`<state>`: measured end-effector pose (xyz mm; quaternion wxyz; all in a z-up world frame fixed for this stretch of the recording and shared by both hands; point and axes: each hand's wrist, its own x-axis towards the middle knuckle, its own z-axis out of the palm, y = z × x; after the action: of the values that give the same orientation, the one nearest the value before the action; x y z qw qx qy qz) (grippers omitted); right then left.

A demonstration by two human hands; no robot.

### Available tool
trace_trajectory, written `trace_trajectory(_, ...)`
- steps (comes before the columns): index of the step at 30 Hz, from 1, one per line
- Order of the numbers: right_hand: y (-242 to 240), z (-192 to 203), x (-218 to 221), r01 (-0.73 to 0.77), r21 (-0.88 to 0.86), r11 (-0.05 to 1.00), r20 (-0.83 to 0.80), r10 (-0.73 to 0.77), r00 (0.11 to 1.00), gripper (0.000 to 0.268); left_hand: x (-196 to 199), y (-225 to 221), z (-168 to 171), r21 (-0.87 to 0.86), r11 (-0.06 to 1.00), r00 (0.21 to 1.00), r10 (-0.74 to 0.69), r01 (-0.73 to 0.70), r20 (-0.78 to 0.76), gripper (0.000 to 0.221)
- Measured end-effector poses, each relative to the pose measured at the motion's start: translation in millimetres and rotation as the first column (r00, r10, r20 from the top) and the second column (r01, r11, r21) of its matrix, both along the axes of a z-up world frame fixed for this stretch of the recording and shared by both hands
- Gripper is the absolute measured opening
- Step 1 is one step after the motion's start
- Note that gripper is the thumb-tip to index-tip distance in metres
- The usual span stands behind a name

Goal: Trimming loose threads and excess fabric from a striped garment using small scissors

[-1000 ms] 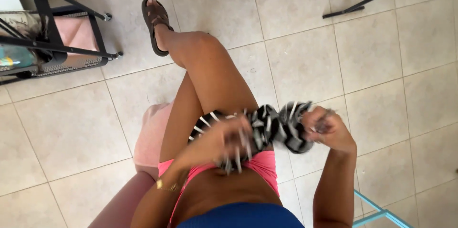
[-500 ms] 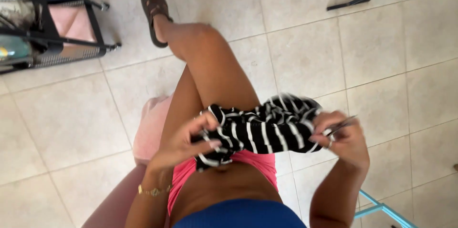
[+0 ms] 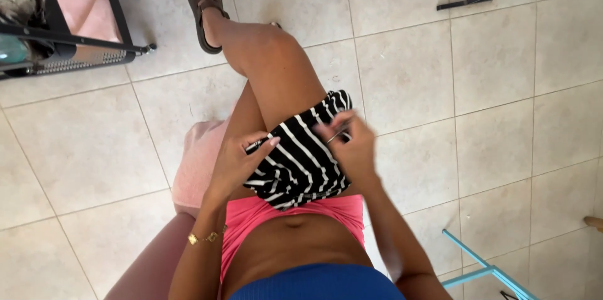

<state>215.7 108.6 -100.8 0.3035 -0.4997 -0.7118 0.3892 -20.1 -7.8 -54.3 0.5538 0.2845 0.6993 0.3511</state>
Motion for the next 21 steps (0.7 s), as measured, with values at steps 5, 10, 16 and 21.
trace_trajectory(5, -8.7, 7.1, 1.9, -0.235, 0.195, 0.952, -0.003, 0.24, 0.971, 0.042, 0.0, 5.5, 14.2, 0.368, 0.927, 0.997, 0.065, -0.074, 0.036, 0.014)
trace_trajectory(10, 25.9, 37.4, 9.0, -0.269, 0.042, 0.962, -0.21, 0.272, 0.939, 0.041, 24.1, 5.8, -24.7, 0.399, 0.914, 0.995, 0.05, -0.079, 0.082, 0.022)
trace_trajectory(16, 47.9, 65.3, 2.5, -0.69, -0.182, 0.7, -0.295, 0.631, 0.718, 0.05, 32.0, 11.3, 39.5, 0.553, 0.789, 0.954, -0.299, 0.267, -0.032, 0.01)
trace_trajectory(21, 77.8, 102.5, 35.0, -0.907, -0.194, 0.373, -0.274, 0.868, 0.415, 0.021, 4.4, -11.1, 90.6, 0.648, 0.613, 0.791, -0.611, 0.451, 0.027, 0.035)
